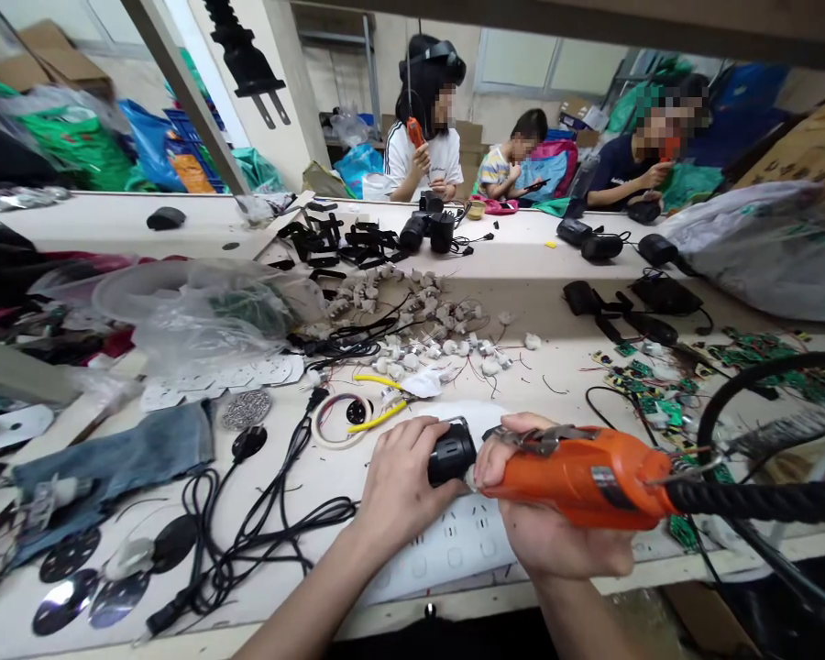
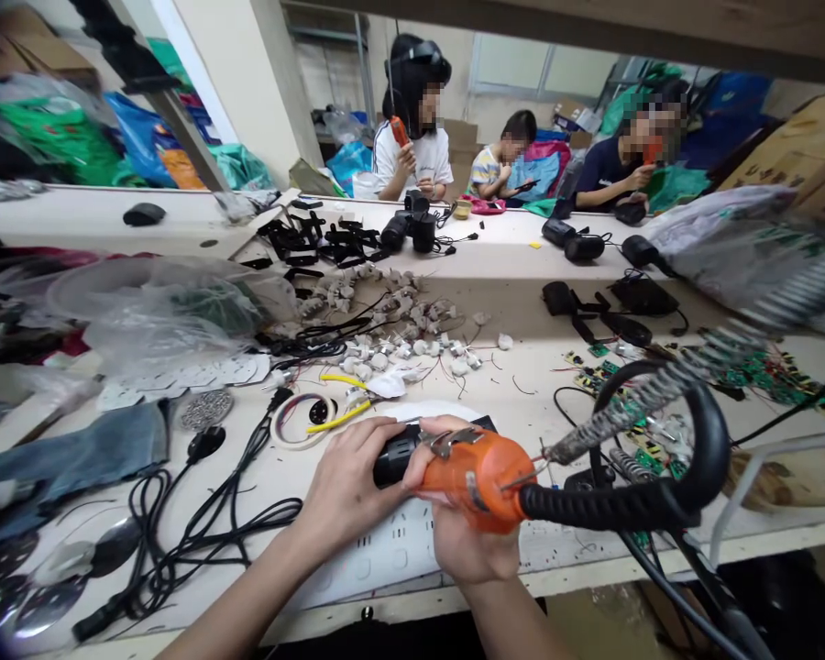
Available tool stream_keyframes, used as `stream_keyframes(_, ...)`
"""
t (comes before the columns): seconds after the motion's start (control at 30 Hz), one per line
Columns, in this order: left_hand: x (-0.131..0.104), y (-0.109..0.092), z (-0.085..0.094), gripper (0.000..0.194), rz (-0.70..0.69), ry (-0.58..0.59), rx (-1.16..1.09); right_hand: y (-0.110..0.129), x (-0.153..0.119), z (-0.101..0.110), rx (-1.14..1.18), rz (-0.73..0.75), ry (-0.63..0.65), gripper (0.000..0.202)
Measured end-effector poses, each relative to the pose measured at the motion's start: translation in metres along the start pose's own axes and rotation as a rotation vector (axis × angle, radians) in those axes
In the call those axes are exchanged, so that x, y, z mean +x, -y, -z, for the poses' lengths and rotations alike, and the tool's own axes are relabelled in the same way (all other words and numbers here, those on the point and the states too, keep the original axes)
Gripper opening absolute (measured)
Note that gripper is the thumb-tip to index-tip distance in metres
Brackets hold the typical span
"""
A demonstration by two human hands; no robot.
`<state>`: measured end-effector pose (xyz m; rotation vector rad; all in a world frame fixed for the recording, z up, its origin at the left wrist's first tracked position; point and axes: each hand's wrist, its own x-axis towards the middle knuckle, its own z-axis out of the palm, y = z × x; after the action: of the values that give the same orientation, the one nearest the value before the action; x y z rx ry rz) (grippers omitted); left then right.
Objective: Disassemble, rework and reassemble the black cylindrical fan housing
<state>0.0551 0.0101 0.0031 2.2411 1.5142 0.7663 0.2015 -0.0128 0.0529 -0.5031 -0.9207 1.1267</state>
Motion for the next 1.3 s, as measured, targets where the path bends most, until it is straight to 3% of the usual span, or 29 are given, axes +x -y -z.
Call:
stream_keyframes(0.27,0.002,0.004,-0.003,0.042,-0.007,-0.061,0.001,-0.014,0.002,-0.006,-0.153,0.049,0.063,0.070)
stream_keyframes(0.63,0.006,-0.001,-0.002,0.038,0.101,-0.063,-0.042,-0.007,0.018,-0.009,-0.059,-0.135,0.194,0.054)
stream_keyframes(0.8,0.005,-0.002,0.000,0.043,0.151,-0.009,-0.062,0.004,0.029,-0.011,-0.033,-0.032,0.112,0.063)
stream_keyframes(0.9,0.004,-0.001,0.000,0.048,0.159,0.014,-0.065,0.005,0.042,-0.015,-0.042,0.007,0.126,0.069)
stream_keyframes(1.2,0.005,0.005,-0.003,0.066,0.135,0.011,-0.072,-0.040,0.055,-0.017,-0.086,-0.030,0.129,0.062)
stream_keyframes(1.3,0.006,0.006,-0.004,0.063,0.117,-0.011,-0.071,-0.047,0.053,-0.014,-0.098,-0.035,0.122,0.062)
